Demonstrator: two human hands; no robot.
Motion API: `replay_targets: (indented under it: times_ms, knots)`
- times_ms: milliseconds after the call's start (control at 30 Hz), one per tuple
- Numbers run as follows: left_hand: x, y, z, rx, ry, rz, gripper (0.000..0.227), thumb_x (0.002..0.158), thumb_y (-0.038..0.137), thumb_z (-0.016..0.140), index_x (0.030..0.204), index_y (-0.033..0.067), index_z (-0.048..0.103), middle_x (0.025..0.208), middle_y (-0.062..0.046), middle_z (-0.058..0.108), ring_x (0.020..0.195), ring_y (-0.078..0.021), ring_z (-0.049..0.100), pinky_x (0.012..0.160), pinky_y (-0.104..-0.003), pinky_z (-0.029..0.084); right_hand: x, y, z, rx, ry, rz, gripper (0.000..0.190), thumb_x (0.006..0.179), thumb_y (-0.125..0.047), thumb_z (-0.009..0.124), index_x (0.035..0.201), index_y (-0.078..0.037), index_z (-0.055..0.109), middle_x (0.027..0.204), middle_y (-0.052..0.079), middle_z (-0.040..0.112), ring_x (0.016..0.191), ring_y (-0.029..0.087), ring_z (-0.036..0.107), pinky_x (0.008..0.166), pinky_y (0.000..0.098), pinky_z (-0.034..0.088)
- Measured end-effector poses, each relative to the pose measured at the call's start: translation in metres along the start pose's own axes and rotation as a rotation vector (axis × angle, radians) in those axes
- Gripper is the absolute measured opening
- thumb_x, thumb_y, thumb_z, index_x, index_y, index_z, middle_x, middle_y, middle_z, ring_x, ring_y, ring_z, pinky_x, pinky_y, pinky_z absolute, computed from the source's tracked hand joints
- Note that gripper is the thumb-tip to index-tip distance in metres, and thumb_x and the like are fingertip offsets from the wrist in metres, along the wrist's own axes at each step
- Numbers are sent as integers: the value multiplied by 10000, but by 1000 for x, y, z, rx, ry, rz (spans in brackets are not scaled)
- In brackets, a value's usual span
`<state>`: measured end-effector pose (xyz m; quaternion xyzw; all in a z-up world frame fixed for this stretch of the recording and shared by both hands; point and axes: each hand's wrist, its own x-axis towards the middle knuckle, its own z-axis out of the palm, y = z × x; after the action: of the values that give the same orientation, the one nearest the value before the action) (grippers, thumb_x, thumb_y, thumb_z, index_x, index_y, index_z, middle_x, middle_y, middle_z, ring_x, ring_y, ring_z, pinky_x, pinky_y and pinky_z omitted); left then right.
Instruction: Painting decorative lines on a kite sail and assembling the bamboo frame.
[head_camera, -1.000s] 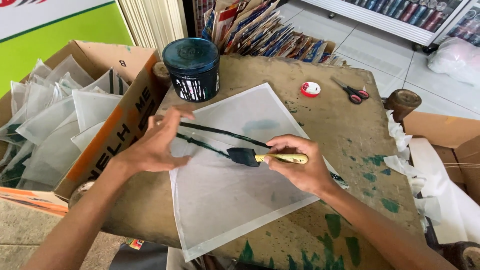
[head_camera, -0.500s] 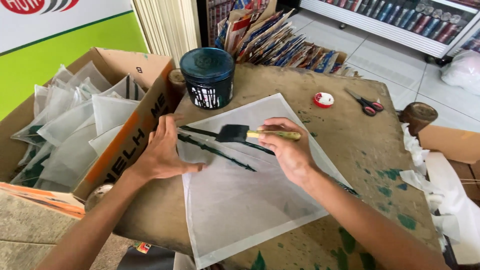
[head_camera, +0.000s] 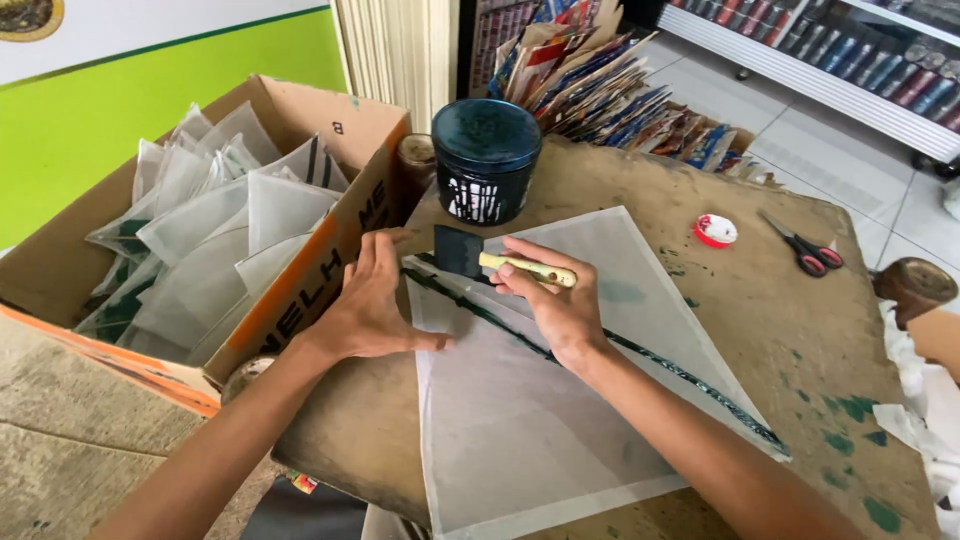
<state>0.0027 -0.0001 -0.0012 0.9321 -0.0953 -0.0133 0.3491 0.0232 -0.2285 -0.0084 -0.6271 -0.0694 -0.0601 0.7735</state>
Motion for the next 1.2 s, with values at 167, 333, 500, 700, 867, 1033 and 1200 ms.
replay_targets:
  times_ms: [167, 333, 500, 700, 867, 1033, 1200]
  knots:
    - [1, -1, 2, 9, -5, 4, 1203, 485, 522, 971, 1389, 120, 285, 1441, -168, 297, 1421, -418, 386, 1110, -493, 304, -4, 1, 6, -63, -71, -72, 321, 829, 51, 784, 1146, 39, 741, 1035, 279, 748, 825, 302, 773, 767, 391, 688]
    - [1, -3, 3, 53, -3, 7, 1178, 498, 541, 950, 1385, 137, 289, 1433, -169, 291, 1413, -413, 389, 1106, -483, 294, -14, -7, 0, -136, -128, -156, 325, 804, 105, 779, 1124, 77, 732, 1001, 277, 766, 785, 263, 773, 736, 382, 694]
    - [1, 2, 3, 54, -3, -7, 1156, 513, 543, 931, 1379, 118, 293, 1411, -190, 321, 1398, -429, 385, 1114, -482, 264, -20, -15, -16, -215, -115, -219, 291, 772, 147, 741, 1059, 98, 738, 934, 261, 767, 732, 249, 762, 675, 378, 685]
    - [-4, 11, 2, 13, 4, 7, 1116, 517, 503, 934, 1359, 104, 319, 1434, -198, 324, 1430, -431, 365, 1111, -484, 252, -25, -12, -20, -200, -108, -260, 278, 749, 124, 748, 1024, 83, 754, 891, 249, 763, 708, 264, 768, 646, 360, 688]
    - [-5, 16, -1, 8, -24, 9, 1082, 549, 469, 922, 1370, 87, 330, 1411, -187, 344, 1434, -410, 368, 1110, -486, 238, -27, -17, -21, -235, -122, -305, 316, 716, 141, 751, 1018, 49, 773, 865, 230, 763, 719, 237, 766, 620, 326, 671]
    - [-2, 13, 2, 32, -11, 8, 1100, 528, 494, 944, 1350, 99, 328, 1397, -182, 362, 1417, -398, 385, 1104, -492, 252, -29, -25, -24, -258, -162, -345, 351, 696, 161, 745, 1034, 67, 765, 863, 247, 759, 738, 242, 759, 624, 316, 651]
    - [-1, 14, 2, 51, -5, -15, 1136, 511, 513, 950, 1361, 103, 317, 1399, -173, 359, 1428, -390, 381, 1104, -487, 250, -30, -24, -31, -306, -165, -371, 369, 694, 136, 756, 1050, 40, 775, 866, 221, 767, 774, 214, 747, 629, 297, 633]
